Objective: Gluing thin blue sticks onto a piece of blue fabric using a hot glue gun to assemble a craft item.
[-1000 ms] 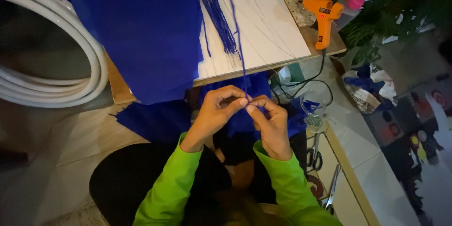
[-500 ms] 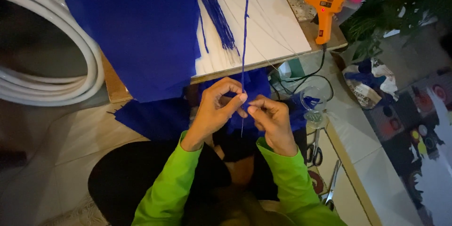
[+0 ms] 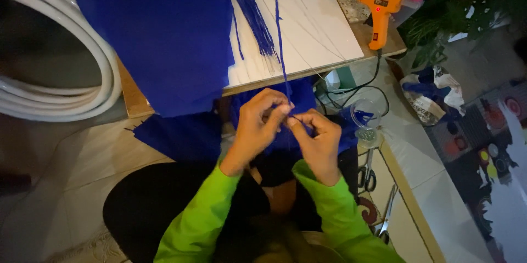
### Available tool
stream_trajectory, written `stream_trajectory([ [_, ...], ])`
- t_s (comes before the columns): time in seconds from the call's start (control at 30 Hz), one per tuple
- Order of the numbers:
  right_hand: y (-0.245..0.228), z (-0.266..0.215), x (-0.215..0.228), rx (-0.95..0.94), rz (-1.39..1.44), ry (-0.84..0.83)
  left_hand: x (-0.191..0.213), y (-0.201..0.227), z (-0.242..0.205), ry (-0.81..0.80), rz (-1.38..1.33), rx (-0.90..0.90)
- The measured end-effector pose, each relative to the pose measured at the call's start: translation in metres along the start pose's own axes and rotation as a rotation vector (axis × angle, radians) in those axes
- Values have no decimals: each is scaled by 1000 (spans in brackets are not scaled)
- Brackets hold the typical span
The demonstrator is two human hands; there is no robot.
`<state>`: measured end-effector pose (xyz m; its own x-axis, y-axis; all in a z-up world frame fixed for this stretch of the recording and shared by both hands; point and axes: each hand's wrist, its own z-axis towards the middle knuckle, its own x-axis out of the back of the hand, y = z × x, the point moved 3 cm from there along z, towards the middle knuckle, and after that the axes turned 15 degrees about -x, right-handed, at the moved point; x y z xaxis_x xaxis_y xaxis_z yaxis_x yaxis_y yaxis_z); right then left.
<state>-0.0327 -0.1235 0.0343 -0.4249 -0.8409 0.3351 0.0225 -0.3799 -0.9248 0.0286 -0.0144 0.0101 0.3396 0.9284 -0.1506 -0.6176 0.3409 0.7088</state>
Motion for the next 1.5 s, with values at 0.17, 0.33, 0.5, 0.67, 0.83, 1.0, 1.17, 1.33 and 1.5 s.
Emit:
stream_trajectory([
  [0.17, 23, 1, 0, -326, 420, -164, 6, -11, -1, -150, -413, 175],
  [0.33, 12, 1, -5, -398, 465, -265, 11, -10, -1, -135, -465, 203],
  [0.5, 20, 4, -3, -264, 471, -260, 13, -7, -1, -67, -441, 234],
  [0.67, 15, 3, -1, -18, 215, -166, 14, -3, 0, -34, -278, 185],
  [0.83, -3, -5, -4, 140, -124, 61, 9, 7, 2, -14, -26, 118],
  [1.0, 0, 4, -1, 51, 14, -58, 7, -7, -3, -20, -180, 220],
  [1.17, 4, 7, 1, -146, 242, -207, 10, -16, -3, -125, -376, 329],
  [1.33, -11, 5, -1, -187, 257, -242, 12, -13, -7, -126, -302, 339],
  [1.5, -9, 6, -1, -49, 146, -193, 15, -7, -4, -171, -126, 305],
])
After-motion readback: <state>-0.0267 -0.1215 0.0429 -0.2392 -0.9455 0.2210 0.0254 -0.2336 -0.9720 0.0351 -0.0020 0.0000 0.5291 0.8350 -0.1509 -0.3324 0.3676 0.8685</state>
